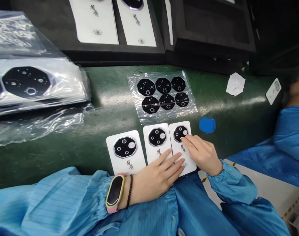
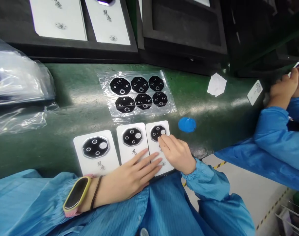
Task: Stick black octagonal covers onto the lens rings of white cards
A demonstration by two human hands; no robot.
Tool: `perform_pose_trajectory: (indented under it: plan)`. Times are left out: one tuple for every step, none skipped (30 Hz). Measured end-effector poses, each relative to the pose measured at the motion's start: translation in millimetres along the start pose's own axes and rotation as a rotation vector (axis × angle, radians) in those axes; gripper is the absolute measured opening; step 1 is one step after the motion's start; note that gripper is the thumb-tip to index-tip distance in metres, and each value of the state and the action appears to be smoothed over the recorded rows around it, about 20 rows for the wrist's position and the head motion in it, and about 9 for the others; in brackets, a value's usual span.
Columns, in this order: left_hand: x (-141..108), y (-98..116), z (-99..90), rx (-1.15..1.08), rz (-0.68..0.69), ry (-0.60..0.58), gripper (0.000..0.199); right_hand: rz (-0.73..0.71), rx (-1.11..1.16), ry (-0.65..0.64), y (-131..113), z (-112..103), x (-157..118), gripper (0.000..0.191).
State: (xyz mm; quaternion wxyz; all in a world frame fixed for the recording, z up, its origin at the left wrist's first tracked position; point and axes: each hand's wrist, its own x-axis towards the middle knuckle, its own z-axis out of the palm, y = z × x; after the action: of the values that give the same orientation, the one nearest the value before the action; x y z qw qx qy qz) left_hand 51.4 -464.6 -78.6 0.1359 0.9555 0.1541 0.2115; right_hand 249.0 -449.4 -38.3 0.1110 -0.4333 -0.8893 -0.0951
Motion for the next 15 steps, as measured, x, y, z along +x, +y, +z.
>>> perform_pose_trajectory:
  plan:
    - [0, 0, 0.1, 0.002, -0.005, 0.007, 0.037, -0.006, 0.003, 0.001, 0, 0, 0, 0.023]
    - [0, 1, -0.1, 0.006, -0.009, 0.014, 0.038, -0.008, 0.004, 0.004, 0, -1, 1, 0.023]
    - [0, 1, -0.7, 0.012, -0.012, 0.024, 0.039, -0.008, 0.003, 0.010, 0, -1, 1, 0.023]
    - [1, 1, -1.8, 0.022, -0.010, 0.031, 0.039, -0.006, 0.001, 0.018, 0, -2, 2, 0.023]
    - [1, 0, -3.4, 0.036, -0.004, 0.035, 0.039, -0.003, -0.003, 0.028, -1, -2, 2, 0.024]
    - [2, -1, -5.6, 0.055, 0.005, 0.038, 0.039, 0.001, -0.009, 0.039, -1, -2, 3, 0.025]
    - [3, -1, -8.2, 0.074, 0.016, 0.039, 0.039, 0.006, -0.016, 0.050, -2, -3, 4, 0.027]
    - [4, -2, -11.2, 0.093, 0.029, 0.037, 0.039, 0.011, -0.023, 0.061, -2, -3, 4, 0.029]
    - [5, -2, -14.3, 0.110, 0.042, 0.033, 0.039, 0.016, -0.029, 0.074, -3, -3, 5, 0.032]
    - [5, -2, -17.2, 0.124, 0.054, 0.029, 0.038, 0.019, -0.035, 0.087, -3, -3, 6, 0.035]
    - [6, -2, -19.7, 0.136, 0.064, 0.025, 0.038, 0.023, -0.040, 0.101, -4, -4, 7, 0.037]
    - [7, -2, -21.4, 0.149, 0.072, 0.017, 0.038, 0.027, -0.043, 0.115, -4, -4, 7, 0.039]
    - [7, -1, -22.3, 0.162, 0.079, 0.006, 0.038, 0.032, -0.044, 0.126, -5, -5, 7, 0.040]
    - [7, -1, -22.3, 0.176, 0.084, -0.002, 0.038, 0.037, -0.044, 0.133, -5, -5, 7, 0.039]
    - [7, 0, -21.4, 0.189, 0.087, 0.003, 0.038, 0.044, -0.042, 0.136, -6, -5, 7, 0.039]
